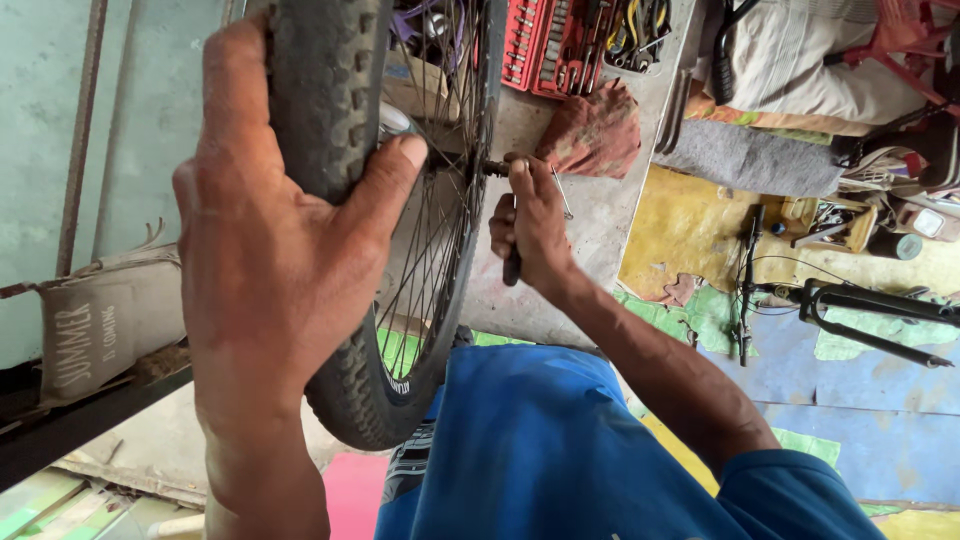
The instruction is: The person uses a wrench to loosen and remove the axle nut from a bicycle wheel, then removes the axle and a washer. They later use a hammer to tap the wheel hub and reinsert the axle, then tighten the nut with the wrench.
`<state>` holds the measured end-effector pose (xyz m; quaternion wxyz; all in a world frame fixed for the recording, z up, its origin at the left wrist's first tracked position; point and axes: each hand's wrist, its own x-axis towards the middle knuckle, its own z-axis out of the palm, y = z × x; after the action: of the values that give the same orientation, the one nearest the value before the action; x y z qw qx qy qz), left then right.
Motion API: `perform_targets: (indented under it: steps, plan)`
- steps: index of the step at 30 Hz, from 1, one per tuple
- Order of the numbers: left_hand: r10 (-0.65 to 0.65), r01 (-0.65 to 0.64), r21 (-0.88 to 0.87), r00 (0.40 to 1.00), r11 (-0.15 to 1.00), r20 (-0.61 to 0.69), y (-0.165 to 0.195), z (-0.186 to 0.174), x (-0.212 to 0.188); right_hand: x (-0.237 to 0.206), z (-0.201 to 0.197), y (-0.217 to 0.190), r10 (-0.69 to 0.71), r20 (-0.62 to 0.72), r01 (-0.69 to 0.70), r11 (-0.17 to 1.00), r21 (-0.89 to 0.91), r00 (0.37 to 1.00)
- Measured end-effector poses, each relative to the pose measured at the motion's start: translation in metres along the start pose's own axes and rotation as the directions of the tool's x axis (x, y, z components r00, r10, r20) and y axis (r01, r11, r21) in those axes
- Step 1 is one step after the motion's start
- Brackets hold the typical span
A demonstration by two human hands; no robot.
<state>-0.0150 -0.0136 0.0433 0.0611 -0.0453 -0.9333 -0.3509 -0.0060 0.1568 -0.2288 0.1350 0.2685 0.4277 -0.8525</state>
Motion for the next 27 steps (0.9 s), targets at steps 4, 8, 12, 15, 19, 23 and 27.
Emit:
perform_targets:
  steps: [4, 8, 12, 15, 19, 23, 27]
  plan:
    - [0.108, -0.107, 0.036, 0.994, 0.994, -0.02, 0.0, 0.002, 0.001, 0.024, -0.004, -0.016, 0.238, -0.007, -0.233, 0.957, 0.172, 0.971]
    - [0.044, -0.044, -0.036, 0.999, 0.998, -0.013, -0.002, 0.003, 0.004, 0.034, 0.004, -0.019, 0.27, -0.035, -0.254, 0.937, 0.239, 0.962]
    - [0.14, -0.139, 0.022, 0.99, 0.99, -0.027, -0.001, 0.004, 0.007, 0.019, 0.019, -0.018, 0.094, -0.123, -0.087, 0.994, 0.063, 0.988]
    - [0.051, -0.051, -0.046, 0.999, 0.998, 0.005, 0.001, 0.004, 0.008, 0.006, 0.03, -0.017, -0.145, -0.057, 0.136, 0.981, -0.136, 0.988]
    - [0.084, -0.081, 0.048, 0.995, 0.996, -0.051, 0.004, 0.005, 0.008, -0.003, 0.039, -0.012, -0.299, 0.036, 0.3, 0.932, -0.202, 0.954]
    - [0.123, -0.126, -0.039, 0.99, 0.991, -0.071, -0.001, -0.002, 0.011, -0.011, 0.023, -0.003, -0.288, 0.085, 0.297, 0.947, -0.12, 0.954]
    - [0.055, -0.055, 0.023, 0.998, 0.998, -0.002, -0.01, -0.005, 0.012, -0.018, -0.017, 0.01, -0.236, 0.157, 0.267, 0.939, -0.218, 0.959]
